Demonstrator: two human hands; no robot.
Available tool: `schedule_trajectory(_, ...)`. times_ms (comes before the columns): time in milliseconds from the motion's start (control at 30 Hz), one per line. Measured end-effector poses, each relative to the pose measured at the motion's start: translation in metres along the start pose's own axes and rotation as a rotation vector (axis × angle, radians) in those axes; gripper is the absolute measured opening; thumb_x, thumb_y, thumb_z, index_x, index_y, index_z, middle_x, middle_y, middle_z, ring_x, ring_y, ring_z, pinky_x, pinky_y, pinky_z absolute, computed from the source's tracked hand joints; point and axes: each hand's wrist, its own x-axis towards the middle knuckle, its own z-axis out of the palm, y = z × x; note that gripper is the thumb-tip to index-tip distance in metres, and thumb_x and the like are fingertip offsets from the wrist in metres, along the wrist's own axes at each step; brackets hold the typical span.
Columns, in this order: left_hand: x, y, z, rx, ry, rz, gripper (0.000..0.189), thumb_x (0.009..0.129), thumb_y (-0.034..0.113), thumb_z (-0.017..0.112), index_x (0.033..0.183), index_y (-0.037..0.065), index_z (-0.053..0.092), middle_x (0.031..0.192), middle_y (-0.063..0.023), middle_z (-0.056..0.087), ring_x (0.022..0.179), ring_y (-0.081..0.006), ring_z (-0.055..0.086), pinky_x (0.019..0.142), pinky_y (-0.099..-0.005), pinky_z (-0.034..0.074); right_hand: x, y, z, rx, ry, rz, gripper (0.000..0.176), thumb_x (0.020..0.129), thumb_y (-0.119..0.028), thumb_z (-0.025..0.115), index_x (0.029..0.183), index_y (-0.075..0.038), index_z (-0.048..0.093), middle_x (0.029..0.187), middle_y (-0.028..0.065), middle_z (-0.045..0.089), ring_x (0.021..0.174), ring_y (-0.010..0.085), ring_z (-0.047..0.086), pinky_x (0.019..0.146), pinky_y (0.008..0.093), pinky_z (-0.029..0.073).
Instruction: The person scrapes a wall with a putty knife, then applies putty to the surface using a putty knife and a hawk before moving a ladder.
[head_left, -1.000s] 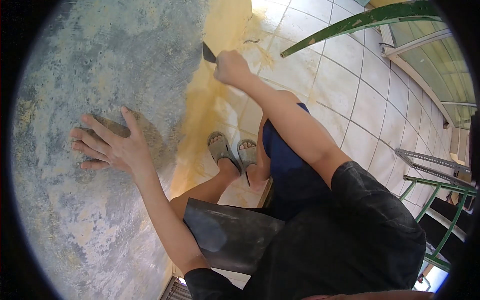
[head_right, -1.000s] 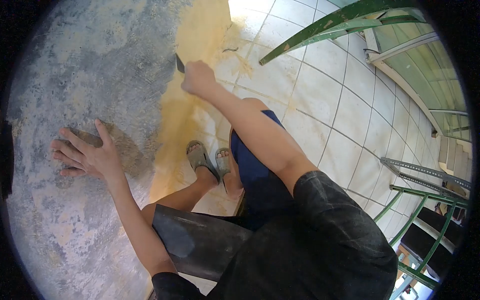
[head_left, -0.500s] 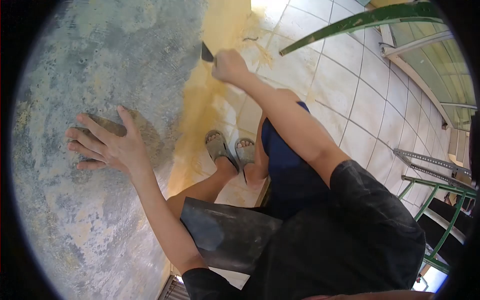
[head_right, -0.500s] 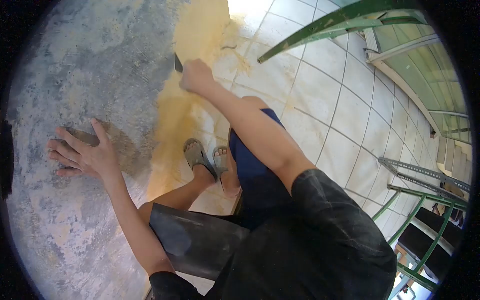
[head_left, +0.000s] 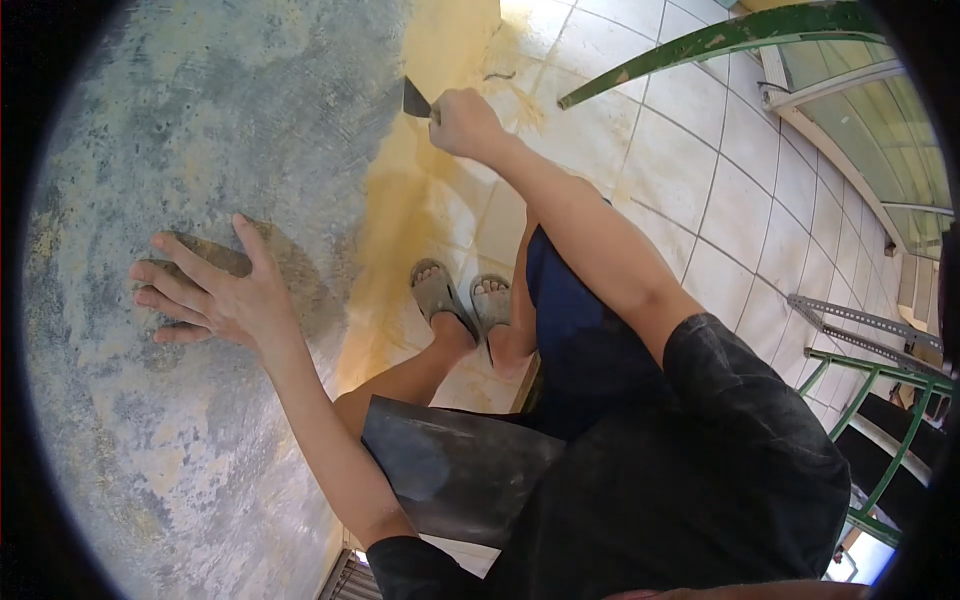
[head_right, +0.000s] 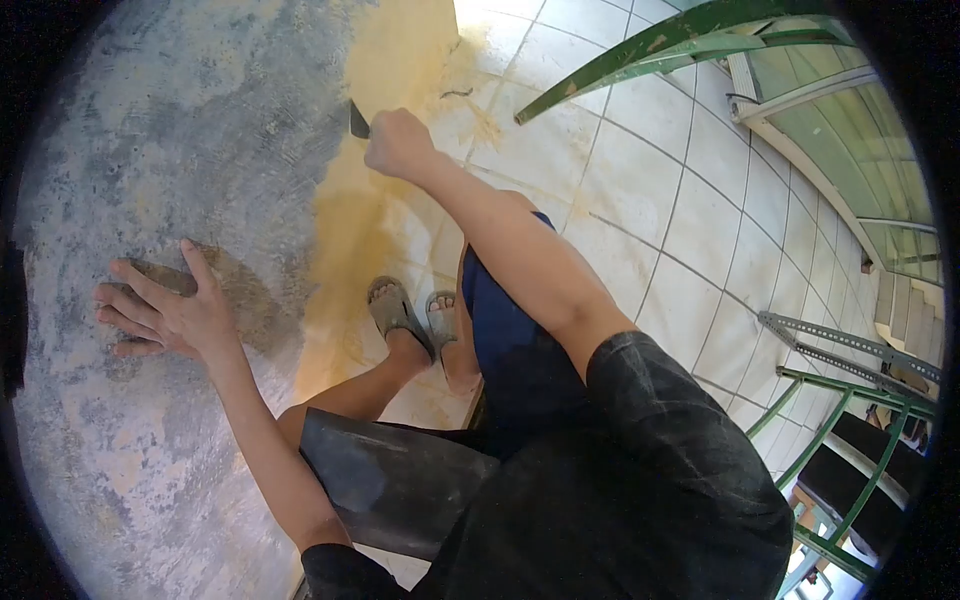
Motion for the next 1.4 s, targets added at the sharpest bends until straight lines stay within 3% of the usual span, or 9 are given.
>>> schedule_trajectory(67, 0.002, 0.003, -0.001, 0.002, -0.023, -0.069, 0.088, 0.085, 0.057, 0.072, 0.155, 0.016, 0.039, 0.166, -0.0131, 0.018, 0.155, -0.0305, 0.001, 0.118, -0.0613, -0.007, 0.006, 0.001, -0.008, 0.044, 0.004, -0.031, 0.014, 0.070, -0.008, 0.061, 0.072, 0.004, 0.068, 0.076, 0.0309, 0.066, 0.074, 0.0471, 0.067, 0.071, 0.0512, 0.056)
schedule_trajectory(300, 0.002, 0.002, -0.001, 0.020, -0.007, -0.047, 0.089, 0.085, 0.057, 0.071, 0.156, 0.015, 0.036, 0.166, -0.0134, 0.017, 0.155, -0.0301, 0.000, 0.118, -0.0608, -0.009, 0.008, 0.004, -0.011, 0.034, -0.046, -0.002, 0.015, 0.072, -0.010, 0.061, 0.071, 0.004, 0.067, 0.074, 0.0298, 0.065, 0.073, 0.0464, 0.067, 0.070, 0.0519, 0.055)
schedule_trajectory(433, 0.004, 0.001, 0.003, 0.037, 0.005, -0.042, 0.090, 0.085, 0.055, 0.072, 0.156, 0.014, 0.036, 0.166, -0.0144, 0.017, 0.155, -0.0301, 0.001, 0.118, -0.0602, -0.009, 0.007, 0.000, -0.002, 0.022, 0.059, -0.102, 0.015, 0.073, -0.010, 0.060, 0.070, 0.004, 0.067, 0.074, 0.0301, 0.065, 0.073, 0.0467, 0.066, 0.070, 0.0523, 0.055)
schedule_trajectory(533, 0.000, 0.001, 0.000, 0.041, -0.001, -0.033, 0.089, 0.084, 0.055, 0.073, 0.156, 0.014, 0.037, 0.166, -0.0154, 0.018, 0.155, -0.0306, 0.001, 0.118, -0.0603, -0.009, 0.009, 0.010, -0.009, 0.043, 0.006, -0.023, 0.016, 0.074, -0.010, 0.059, 0.069, 0.004, 0.066, 0.074, 0.0299, 0.064, 0.073, 0.0478, 0.066, 0.070, 0.0532, 0.055)
schedule_trajectory(667, 0.002, 0.000, 0.002, 0.035, 0.009, -0.035, 0.088, 0.085, 0.054, 0.073, 0.155, 0.014, 0.038, 0.165, -0.0169, 0.021, 0.155, -0.0320, 0.003, 0.118, -0.0605, -0.009, 0.001, -0.005, -0.014, 0.030, 0.041, -0.143, 0.014, 0.072, -0.009, 0.060, 0.069, 0.004, 0.066, 0.072, 0.0299, 0.064, 0.070, 0.0478, 0.065, 0.067, 0.0523, 0.055)
schedule_trajectory(767, 0.003, 0.002, -0.001, 0.024, -0.002, -0.038, 0.088, 0.085, 0.054, 0.073, 0.155, 0.014, 0.039, 0.165, -0.0172, 0.021, 0.155, -0.0323, 0.003, 0.118, -0.0601, -0.010, 0.012, 0.015, -0.008, 0.006, 0.029, -0.055, 0.013, 0.076, -0.011, 0.063, 0.074, 0.001, 0.068, 0.070, 0.0265, 0.063, 0.068, 0.0444, 0.064, 0.067, 0.0493, 0.054)
schedule_trajectory(967, 0.003, 0.001, 0.001, 0.009, 0.009, -0.037, 0.087, 0.085, 0.054, 0.072, 0.155, 0.014, 0.039, 0.165, -0.0162, 0.022, 0.155, -0.0319, 0.003, 0.118, -0.0611, -0.009, 0.009, 0.012, 0.005, -0.046, 0.110, -0.108, 0.015, 0.076, -0.011, 0.062, 0.073, 0.002, 0.069, 0.070, 0.0276, 0.063, 0.068, 0.0439, 0.065, 0.067, 0.0495, 0.054)
schedule_trajectory(1300, 0.001, 0.001, -0.001, 0.024, -0.012, -0.026, 0.088, 0.085, 0.054, 0.072, 0.155, 0.014, 0.037, 0.166, -0.0150, 0.018, 0.155, -0.0314, 0.001, 0.118, -0.0607, -0.010, 0.008, 0.009, -0.010, -0.009, 0.021, -0.062, 0.015, 0.073, -0.009, 0.060, 0.070, 0.005, 0.065, 0.069, 0.0307, 0.062, 0.068, 0.0460, 0.065, 0.066, 0.0521, 0.055)
schedule_trajectory(1400, 0.005, 0.001, 0.003, 0.005, 0.013, -0.030, 0.089, 0.085, 0.055, 0.072, 0.155, 0.013, 0.037, 0.166, -0.0154, 0.018, 0.155, -0.0311, 0.000, 0.118, -0.0606, -0.010, 0.004, -0.003, -0.012, -0.051, 0.113, -0.171, 0.016, 0.073, -0.009, 0.059, 0.070, 0.005, 0.066, 0.070, 0.0309, 0.063, 0.070, 0.0455, 0.066, 0.066, 0.0516, 0.055)
